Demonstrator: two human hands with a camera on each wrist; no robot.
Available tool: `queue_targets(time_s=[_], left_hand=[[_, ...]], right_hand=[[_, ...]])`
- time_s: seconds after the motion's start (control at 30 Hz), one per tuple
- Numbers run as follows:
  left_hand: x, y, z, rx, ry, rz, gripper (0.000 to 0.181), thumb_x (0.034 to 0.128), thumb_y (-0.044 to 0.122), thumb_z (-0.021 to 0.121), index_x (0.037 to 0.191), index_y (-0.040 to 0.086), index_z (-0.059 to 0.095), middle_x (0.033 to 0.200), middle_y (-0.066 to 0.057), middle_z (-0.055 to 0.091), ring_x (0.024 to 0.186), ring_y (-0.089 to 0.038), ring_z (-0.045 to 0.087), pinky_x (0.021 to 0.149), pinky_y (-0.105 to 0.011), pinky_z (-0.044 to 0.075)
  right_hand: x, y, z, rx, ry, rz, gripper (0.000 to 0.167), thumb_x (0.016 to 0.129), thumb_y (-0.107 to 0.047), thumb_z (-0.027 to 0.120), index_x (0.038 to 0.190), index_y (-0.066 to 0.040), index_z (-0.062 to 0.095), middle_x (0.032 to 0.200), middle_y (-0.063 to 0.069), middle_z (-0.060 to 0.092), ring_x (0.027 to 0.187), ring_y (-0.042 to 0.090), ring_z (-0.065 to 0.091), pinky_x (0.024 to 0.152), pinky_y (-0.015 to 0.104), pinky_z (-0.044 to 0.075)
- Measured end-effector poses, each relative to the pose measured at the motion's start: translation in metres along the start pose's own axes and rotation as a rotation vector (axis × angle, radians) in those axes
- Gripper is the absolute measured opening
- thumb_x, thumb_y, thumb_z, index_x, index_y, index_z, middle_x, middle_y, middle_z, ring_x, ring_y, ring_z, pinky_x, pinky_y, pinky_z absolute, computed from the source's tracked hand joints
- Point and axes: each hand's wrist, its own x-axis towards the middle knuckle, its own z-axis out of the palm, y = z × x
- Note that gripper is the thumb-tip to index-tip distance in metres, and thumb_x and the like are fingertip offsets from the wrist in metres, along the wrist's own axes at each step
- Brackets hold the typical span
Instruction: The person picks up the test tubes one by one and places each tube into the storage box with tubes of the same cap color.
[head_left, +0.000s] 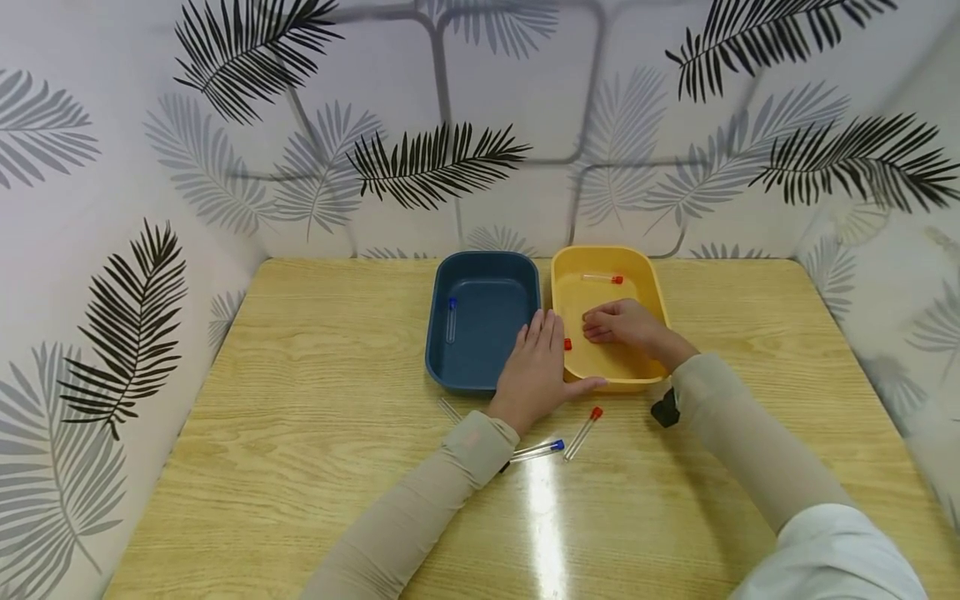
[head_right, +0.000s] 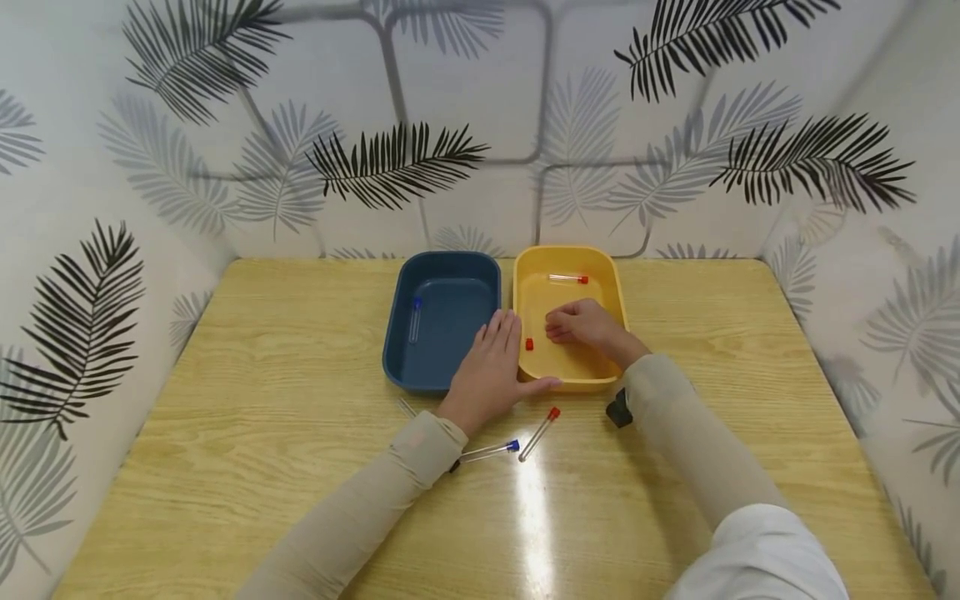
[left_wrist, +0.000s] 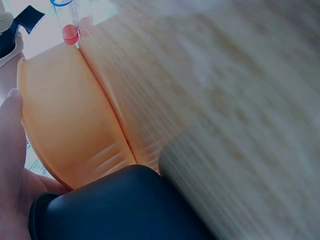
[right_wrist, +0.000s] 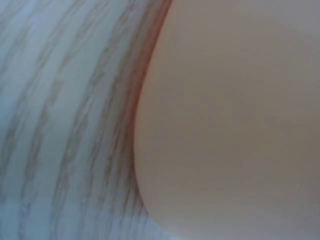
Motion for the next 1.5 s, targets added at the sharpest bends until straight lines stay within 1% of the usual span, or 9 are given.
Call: queue_targets(time_s=[0.4,0.6,0.7,0.83,0.97,1.13,1.17,1.37,1.5], left_hand=[[-0.001,0.0,-0.002,0.004,-0.003,-0.001,0.116,0.0697,0.088,0.017,0.148,0.003,0.014,0.154,-0.011,0.015,0.141,-0.023,0.006,0.112,-0.039,0.01],[0.0,0.001,-0.001,-0.006,-0.01,0.005,0.116,0.0698,0.088,0.017,0.148,0.002,0.014,0.154,-0.011,0.014,0.141,-0.023,0.005,0.112,-0.039,0.009],[0.0,0.001,-0.002,-0.016,-0.014,0.0,0.117,0.0693,0.088,0.017,0.148,0.002,0.014,0.154,-0.011,0.014,0.141,-0.023,0.004,0.112,-0.039,0.009],[-0.001,0.002,-0.003,-0.027,-0.01,-0.011,0.117,0.0688,0.088,0.019,0.148,0.002,0.015,0.154,-0.011,0.015,0.141,-0.024,0.006,0.112,-0.039,0.011],[-0.002,0.002,-0.004,-0.032,-0.013,-0.009,0.117,0.0692,0.088,0.02,0.148,0.002,0.015,0.154,-0.011,0.014,0.141,-0.024,0.006,0.112,-0.039,0.011],[-0.002,0.001,-0.004,-0.03,-0.008,0.005,0.116,0.0703,0.087,0.02,0.148,0.002,0.015,0.154,-0.012,0.013,0.141,-0.024,0.006,0.112,-0.039,0.01],[-0.002,0.001,-0.004,-0.029,-0.007,0.007,0.115,0.0706,0.087,0.02,0.148,0.002,0.015,0.154,-0.012,0.013,0.141,-0.024,0.006,0.112,-0.039,0.01],[-0.003,0.0,-0.004,-0.038,-0.004,0.013,0.114,0.0717,0.086,0.021,0.148,0.002,0.013,0.154,-0.012,0.012,0.141,-0.024,0.003,0.112,-0.039,0.009],[-0.004,0.0,-0.004,-0.047,-0.008,0.012,0.114,0.0723,0.086,0.023,0.148,0.001,0.012,0.154,-0.012,0.012,0.141,-0.024,0.004,0.112,-0.04,0.009]], right_hand=[[0.0,0.0,0.0,0.007,-0.004,-0.02,0.036,0.099,-0.019,0.045,0.119,0.009,0.056,0.109,0.024,0.062,0.097,0.028,0.064,0.082,0.031,0.05],[-0.01,-0.009,-0.004,0.056,-0.007,-0.059,0.042,0.1,-0.019,0.045,0.124,0.014,0.049,0.116,0.031,0.056,0.103,0.033,0.06,0.087,0.036,0.048],[-0.021,-0.018,-0.009,0.081,0.02,-0.121,0.044,0.1,-0.02,0.044,0.126,0.016,0.045,0.119,0.033,0.053,0.106,0.037,0.057,0.09,0.041,0.045],[-0.038,-0.029,-0.016,0.1,0.108,-0.163,0.046,0.098,-0.025,0.048,0.124,0.012,0.05,0.117,0.03,0.056,0.102,0.032,0.061,0.09,0.043,0.044],[-0.058,-0.033,-0.022,0.147,0.207,-0.164,0.046,0.095,-0.028,0.054,0.121,0.01,0.053,0.108,0.021,0.062,0.09,0.019,0.066,0.083,0.035,0.05],[-0.091,-0.026,-0.028,0.2,0.275,-0.21,0.045,0.094,-0.029,0.056,0.114,0.011,0.055,0.094,0.004,0.067,0.085,0.018,0.066,0.077,0.03,0.053],[-0.097,-0.024,-0.029,0.205,0.283,-0.215,0.046,0.094,-0.03,0.056,0.113,0.012,0.055,0.094,0.004,0.067,0.084,0.018,0.066,0.076,0.029,0.053],[-0.131,-0.007,-0.034,0.251,0.269,-0.22,0.049,0.095,-0.026,0.055,0.114,0.019,0.05,0.094,0.012,0.067,0.081,0.017,0.066,0.073,0.028,0.054],[-0.149,0.012,-0.035,0.223,0.182,-0.189,0.047,0.096,-0.026,0.052,0.114,0.017,0.05,0.094,0.014,0.065,0.082,0.019,0.066,0.074,0.031,0.054]])
